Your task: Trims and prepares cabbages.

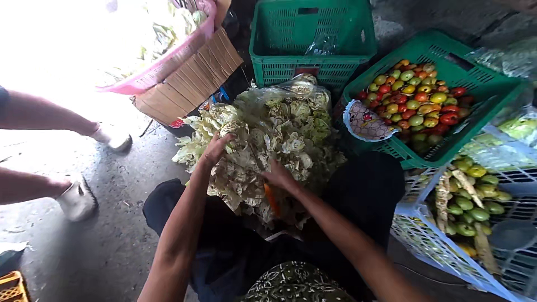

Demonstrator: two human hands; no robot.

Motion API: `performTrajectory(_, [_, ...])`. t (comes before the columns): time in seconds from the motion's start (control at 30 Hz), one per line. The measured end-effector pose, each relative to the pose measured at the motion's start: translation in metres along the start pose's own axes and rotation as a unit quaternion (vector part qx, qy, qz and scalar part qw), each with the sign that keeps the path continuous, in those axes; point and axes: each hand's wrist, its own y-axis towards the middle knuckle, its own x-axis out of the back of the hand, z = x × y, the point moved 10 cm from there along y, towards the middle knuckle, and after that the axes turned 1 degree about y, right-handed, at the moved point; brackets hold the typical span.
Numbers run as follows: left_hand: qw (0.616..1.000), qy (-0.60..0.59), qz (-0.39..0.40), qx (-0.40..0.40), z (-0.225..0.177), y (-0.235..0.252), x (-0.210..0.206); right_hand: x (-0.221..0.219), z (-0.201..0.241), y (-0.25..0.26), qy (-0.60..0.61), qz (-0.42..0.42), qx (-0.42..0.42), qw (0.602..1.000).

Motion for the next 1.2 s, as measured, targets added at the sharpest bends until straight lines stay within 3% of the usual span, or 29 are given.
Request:
performTrajectory(0.1, [0.998, -0.014, 0.066, -0.013, -0.028, -0.02, -0.016, 0.032, 0.021, -0.002, 0.115, 0.042, 0.03, 0.992])
performTrajectory(0.23, [0.994, -0.046, 0.101, 0.019, -0.035, -0.04, -0.026, -0.018, 0.005, 0.003, 0.215, 0.135, 0.004, 0.967])
performTrajectory(0.3, [0.988, -0.099, 0.113, 0.021, -0.029, -0.038, -0.029, -0.043, 0.007, 0.002, 0.369, 0.136, 0.035, 0.919])
performTrajectory(0.4, [0.989, -0.077, 0.096, 0.077, -0.024, -0.044, -0.037, -0.056, 0.032, 0.001, 0.571, 0.112, 0.118, 0.805])
performTrajectory(0.47, [0.988, -0.033, 0.106, 0.109, -0.014, -0.044, -0.043, -0.054, 0.039, 0.008, 0.658, 0.055, 0.079, 0.747])
performTrajectory(0.57, [0.991, 0.072, 0.107, 0.026, 0.008, -0.031, -0.033, -0.058, 0.032, 0.025, 0.711, -0.02, -0.001, 0.703])
performTrajectory(0.67, [0.971, 0.225, 0.057, -0.048, 0.009, -0.03, -0.028, -0.053, 0.029, 0.029, 0.704, -0.05, 0.009, 0.708])
performTrajectory(0.77, [0.952, 0.282, 0.045, -0.106, 0.011, -0.018, -0.039, -0.041, 0.025, 0.029, 0.664, -0.095, 0.012, 0.742])
performTrajectory(0.87, [0.943, 0.313, 0.053, -0.095, 0.001, -0.031, -0.048, -0.027, 0.023, 0.029, 0.597, -0.142, -0.01, 0.79])
performTrajectory(1.0, [0.937, 0.344, 0.033, -0.052, -0.028, -0.043, -0.06, -0.025, 0.019, 0.034, 0.54, -0.176, -0.028, 0.823])
performTrajectory(1.2, [0.952, 0.293, 0.059, -0.059, 0.001, 0.001, -0.049, -0.01, 0.014, 0.039, 0.511, -0.132, -0.043, 0.848])
